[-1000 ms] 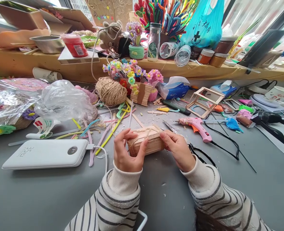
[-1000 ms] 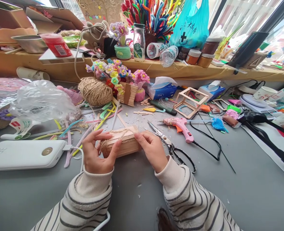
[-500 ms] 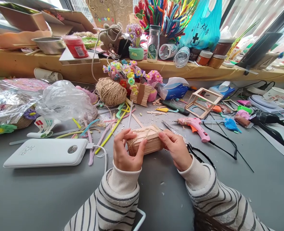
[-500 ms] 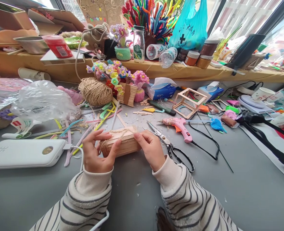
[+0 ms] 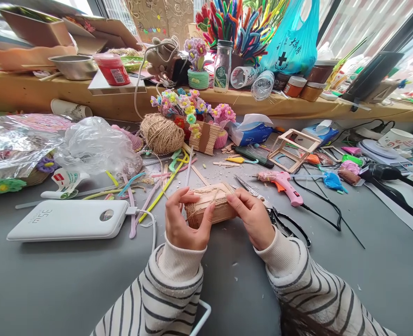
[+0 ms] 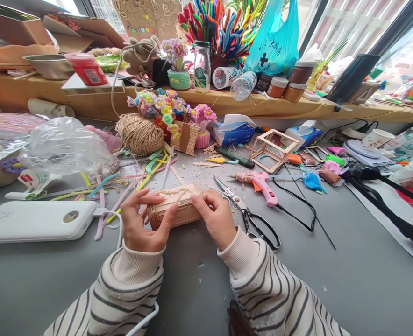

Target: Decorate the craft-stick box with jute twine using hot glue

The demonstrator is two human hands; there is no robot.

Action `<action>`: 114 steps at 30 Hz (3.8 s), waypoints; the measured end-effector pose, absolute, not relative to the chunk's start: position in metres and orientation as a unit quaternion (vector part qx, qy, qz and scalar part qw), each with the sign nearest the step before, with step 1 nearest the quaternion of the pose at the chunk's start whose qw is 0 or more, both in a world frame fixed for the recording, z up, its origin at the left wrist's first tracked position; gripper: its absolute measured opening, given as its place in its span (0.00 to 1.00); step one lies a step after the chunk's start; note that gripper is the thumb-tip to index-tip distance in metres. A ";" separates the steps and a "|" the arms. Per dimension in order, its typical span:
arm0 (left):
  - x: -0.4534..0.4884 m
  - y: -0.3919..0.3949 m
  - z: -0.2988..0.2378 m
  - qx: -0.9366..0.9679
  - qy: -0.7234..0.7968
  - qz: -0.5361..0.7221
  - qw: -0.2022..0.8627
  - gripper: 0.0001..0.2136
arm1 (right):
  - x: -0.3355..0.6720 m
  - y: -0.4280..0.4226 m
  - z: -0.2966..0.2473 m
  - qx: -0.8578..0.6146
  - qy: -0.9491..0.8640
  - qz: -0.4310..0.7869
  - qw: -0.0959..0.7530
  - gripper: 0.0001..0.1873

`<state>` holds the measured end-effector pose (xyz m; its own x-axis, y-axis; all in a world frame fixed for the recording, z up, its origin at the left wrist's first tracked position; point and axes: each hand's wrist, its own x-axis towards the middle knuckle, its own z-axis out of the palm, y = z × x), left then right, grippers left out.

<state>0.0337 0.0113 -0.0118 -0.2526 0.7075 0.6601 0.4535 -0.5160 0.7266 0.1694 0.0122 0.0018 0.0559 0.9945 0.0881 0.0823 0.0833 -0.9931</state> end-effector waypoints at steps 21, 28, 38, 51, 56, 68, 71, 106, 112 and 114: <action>0.037 0.013 -0.016 0.596 0.505 0.620 0.073 0.27 | 0.173 0.014 -0.002 -0.501 -0.541 0.439 0.513 0.17; 0.038 0.022 -0.006 0.583 0.538 0.603 0.085 0.26 | 0.175 0.022 0.000 -0.511 -0.482 0.502 0.505 0.21; 0.032 0.053 0.011 0.551 0.612 0.540 0.172 0.28 | 0.209 0.037 -0.008 -0.590 -0.486 0.348 0.543 0.15; 0.031 0.055 0.015 0.513 0.579 0.586 0.242 0.32 | 0.190 0.032 -0.002 -0.514 -0.561 0.432 0.485 0.13; 0.023 0.057 0.014 0.465 0.506 0.642 0.339 0.23 | 0.183 0.033 -0.003 -0.486 -0.510 0.495 0.508 0.17; 0.018 0.054 0.018 0.453 0.376 0.758 0.280 0.11 | 0.187 0.029 0.005 -0.438 -0.375 0.546 0.608 0.18; 0.016 0.052 0.021 0.410 0.358 0.779 0.312 0.12 | 0.189 0.029 0.007 -0.430 -0.348 0.557 0.620 0.19; 0.002 0.028 0.012 0.702 0.327 0.623 0.107 0.02 | 0.192 0.024 -0.003 -0.491 -0.523 0.451 0.531 0.11; 0.005 0.025 0.011 0.728 0.293 0.603 0.142 0.02 | 0.195 0.027 -0.006 -0.495 -0.555 0.482 0.464 0.08; 0.005 0.028 0.012 0.774 0.265 0.563 0.118 0.05 | 0.196 0.026 -0.006 -0.496 -0.563 0.486 0.449 0.09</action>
